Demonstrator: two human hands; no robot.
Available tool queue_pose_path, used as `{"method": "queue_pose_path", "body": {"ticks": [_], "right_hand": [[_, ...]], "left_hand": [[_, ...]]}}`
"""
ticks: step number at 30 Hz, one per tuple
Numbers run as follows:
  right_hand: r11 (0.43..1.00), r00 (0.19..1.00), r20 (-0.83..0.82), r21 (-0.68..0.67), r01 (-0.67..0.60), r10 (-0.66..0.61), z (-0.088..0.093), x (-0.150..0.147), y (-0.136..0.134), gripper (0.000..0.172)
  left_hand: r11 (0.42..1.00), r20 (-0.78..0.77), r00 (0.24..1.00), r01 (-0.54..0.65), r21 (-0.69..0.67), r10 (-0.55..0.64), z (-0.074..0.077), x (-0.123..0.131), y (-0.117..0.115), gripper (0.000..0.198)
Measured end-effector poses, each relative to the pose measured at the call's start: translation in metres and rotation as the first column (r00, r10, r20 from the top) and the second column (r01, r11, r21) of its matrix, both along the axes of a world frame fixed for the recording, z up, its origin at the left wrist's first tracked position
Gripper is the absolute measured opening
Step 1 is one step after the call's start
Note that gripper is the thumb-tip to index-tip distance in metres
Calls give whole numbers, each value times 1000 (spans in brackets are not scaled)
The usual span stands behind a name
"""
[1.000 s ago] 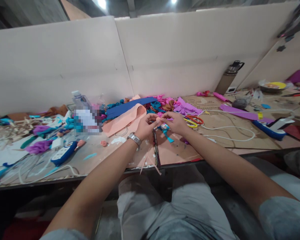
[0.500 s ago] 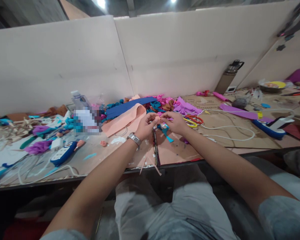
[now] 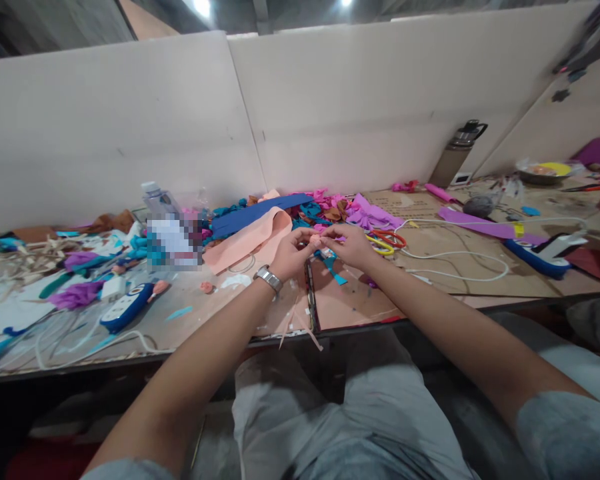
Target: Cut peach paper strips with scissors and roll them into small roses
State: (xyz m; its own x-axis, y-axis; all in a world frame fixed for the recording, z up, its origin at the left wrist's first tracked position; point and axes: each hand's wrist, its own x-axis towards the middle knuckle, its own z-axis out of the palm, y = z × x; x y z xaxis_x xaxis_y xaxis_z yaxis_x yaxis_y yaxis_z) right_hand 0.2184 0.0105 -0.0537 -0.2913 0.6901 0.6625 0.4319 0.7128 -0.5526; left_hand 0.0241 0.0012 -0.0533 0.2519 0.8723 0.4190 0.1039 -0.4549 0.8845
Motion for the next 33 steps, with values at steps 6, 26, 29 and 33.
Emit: {"method": "queue_pose_path", "body": {"ticks": [6, 26, 29, 33], "right_hand": [[999, 999, -28, -31, -18, 18, -1, 0, 1, 22], [1000, 1000, 7, 19, 9, -10, 1, -1, 0, 20], [1000, 1000, 6, 22, 15, -15, 0, -1, 1, 20], [999, 1000, -2, 27, 30, -30, 0, -2, 0, 18]], "left_hand": [[1000, 27, 1000, -3, 22, 2, -1, -2, 4, 45], [999, 101, 995, 29, -32, -26, -1, -2, 4, 44], [999, 103, 995, 20, -47, -15, -2, -1, 3, 45], [998, 79, 997, 8, -62, -3, -2, -1, 2, 46]]}}
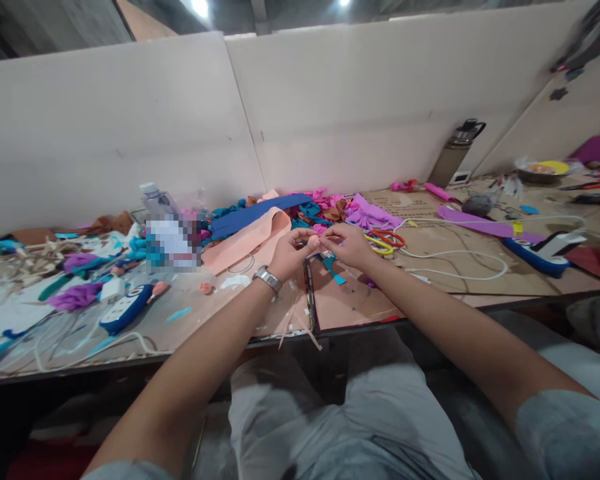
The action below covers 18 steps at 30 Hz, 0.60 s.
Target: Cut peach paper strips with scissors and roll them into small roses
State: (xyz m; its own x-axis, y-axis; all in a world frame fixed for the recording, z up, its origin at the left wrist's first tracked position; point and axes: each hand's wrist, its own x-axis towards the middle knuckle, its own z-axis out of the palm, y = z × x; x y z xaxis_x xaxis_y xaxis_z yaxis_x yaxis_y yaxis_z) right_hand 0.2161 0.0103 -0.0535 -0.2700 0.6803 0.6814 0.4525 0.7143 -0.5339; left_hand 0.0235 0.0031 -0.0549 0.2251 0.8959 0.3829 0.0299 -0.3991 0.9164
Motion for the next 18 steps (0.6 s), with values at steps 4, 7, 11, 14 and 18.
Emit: {"method": "queue_pose_path", "body": {"ticks": [4, 7, 11, 14, 18], "right_hand": [[1000, 1000, -12, -11, -9, 9, 2, -1, -2, 17], [999, 999, -29, -19, -27, 27, 4, 0, -3, 18], [999, 999, -39, -17, -33, 33, 4, 1, -3, 21], [1000, 999, -25, -10, -28, 28, 4, 2, -2, 23], [1000, 999, -21, -4, -25, 25, 3, 2, -1, 22]], "left_hand": [[1000, 18, 1000, 8, 7, -9, 1, 0, 1, 46], [1000, 36, 999, 11, 16, -12, 2, 0, 1, 45], [999, 34, 999, 16, 31, -17, 2, 0, 1, 43], [998, 9, 1000, 11, 59, -12, 2, -1, 1, 42], [996, -34, 999, -25, 82, 27, 2, -2, 3, 39]]}}
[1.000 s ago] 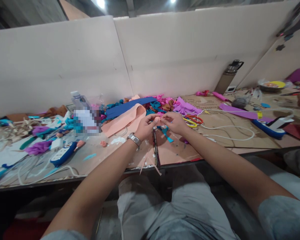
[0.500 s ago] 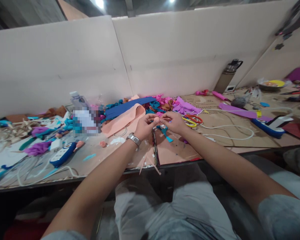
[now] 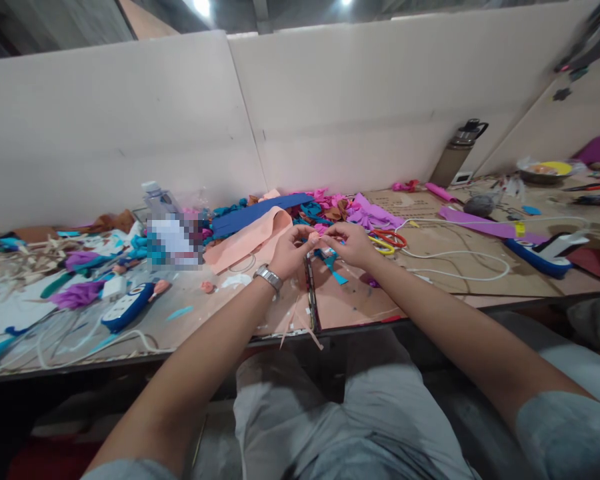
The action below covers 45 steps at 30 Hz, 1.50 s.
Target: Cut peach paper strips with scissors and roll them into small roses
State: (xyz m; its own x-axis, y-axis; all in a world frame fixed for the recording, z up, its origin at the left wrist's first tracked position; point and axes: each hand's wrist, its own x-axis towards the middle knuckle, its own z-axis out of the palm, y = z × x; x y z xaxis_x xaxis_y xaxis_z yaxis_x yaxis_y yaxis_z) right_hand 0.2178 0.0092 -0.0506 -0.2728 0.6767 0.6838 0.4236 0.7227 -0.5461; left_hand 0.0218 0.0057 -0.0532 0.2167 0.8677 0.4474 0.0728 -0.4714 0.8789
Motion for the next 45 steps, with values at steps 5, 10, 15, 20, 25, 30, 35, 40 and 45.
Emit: {"method": "queue_pose_path", "body": {"ticks": [5, 10, 15, 20, 25, 30, 35, 40, 45], "right_hand": [[1000, 1000, -3, -3, -13, 13, 0, 1, 0, 23], [1000, 1000, 3, -12, -15, 16, 0, 1, 0, 23], [1000, 1000, 7, -6, -11, 11, 0, 1, 0, 22], [1000, 1000, 2, -18, -11, 11, 0, 0, -1, 19], [1000, 1000, -8, -24, -7, 7, 1, 0, -2, 17], [999, 1000, -14, -33, -2, 2, 2, 0, -2, 16], [999, 1000, -27, -32, -2, 1, 3, -1, -3, 19], [999, 1000, -26, -37, 16, -17, 3, -1, -4, 22], [999, 1000, -22, -45, 13, -14, 1, -1, -3, 26]], "left_hand": [[999, 23, 999, -23, -40, 24, 1, 0, 1, 37], [994, 69, 998, 17, -104, -9, 0, 0, 1, 39], [992, 73, 997, 43, -120, -34, -1, 0, 2, 40], [990, 87, 993, 86, -115, -77, -3, -1, 3, 40], [990, 89, 992, 94, -104, -85, -5, -1, 4, 37], [987, 100, 991, 99, -128, -87, -5, -1, 4, 40], [982, 146, 984, 121, -146, -99, -2, 0, 1, 41], [977, 185, 977, 140, -161, -109, -2, 1, 1, 42], [991, 90, 994, 79, -111, -69, 0, -1, -1, 42]]}}
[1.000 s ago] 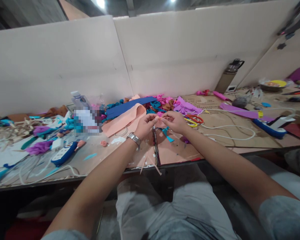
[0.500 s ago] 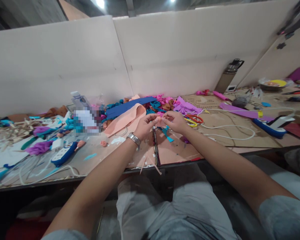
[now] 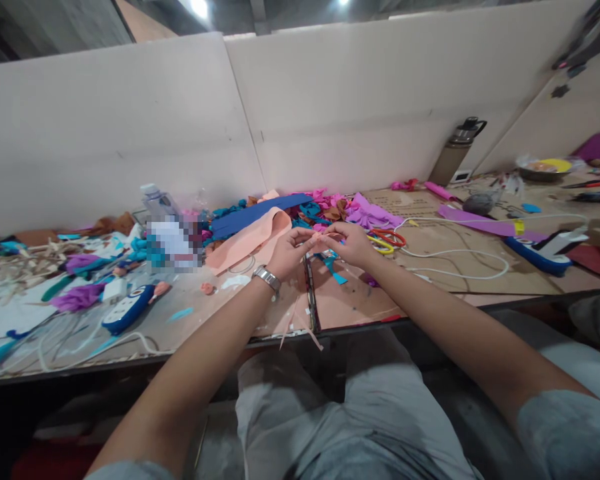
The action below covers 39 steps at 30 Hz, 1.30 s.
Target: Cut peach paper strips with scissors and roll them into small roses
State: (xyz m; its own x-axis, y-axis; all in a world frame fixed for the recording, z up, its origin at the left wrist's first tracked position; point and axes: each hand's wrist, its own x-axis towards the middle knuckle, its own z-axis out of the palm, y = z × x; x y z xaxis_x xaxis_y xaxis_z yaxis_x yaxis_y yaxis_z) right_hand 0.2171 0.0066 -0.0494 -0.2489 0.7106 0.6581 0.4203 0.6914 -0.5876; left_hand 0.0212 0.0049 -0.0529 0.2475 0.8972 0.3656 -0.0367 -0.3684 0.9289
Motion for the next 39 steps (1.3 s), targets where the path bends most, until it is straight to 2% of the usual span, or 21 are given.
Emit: {"method": "queue_pose_path", "body": {"ticks": [5, 11, 18, 23, 29, 39], "right_hand": [[1000, 1000, 10, 0, 12, -12, -2, -1, 1, 29], [1000, 999, 42, 8, 6, -7, -2, -1, 1, 28], [1000, 1000, 20, 12, 5, -5, 0, -1, 0, 27], [999, 998, -41, -6, -46, 46, -2, 0, 1, 26], [999, 999, -24, 17, -32, 33, -3, 0, 3, 18], [1000, 1000, -10, 9, -20, 20, 1, -1, 1, 14]], "left_hand": [[997, -99, 994, -43, 65, 50, 2, -1, -3, 40], [997, -27, 1000, 6, 77, -4, 1, 0, -2, 44], [994, -65, 998, -6, 111, 14, 1, 0, -2, 39], [989, -99, 994, -24, 144, 38, 3, 1, -3, 40], [987, -107, 994, -12, 160, 30, 2, 1, -4, 36], [987, -87, 996, 9, 162, 5, 3, 1, -5, 37]]}}
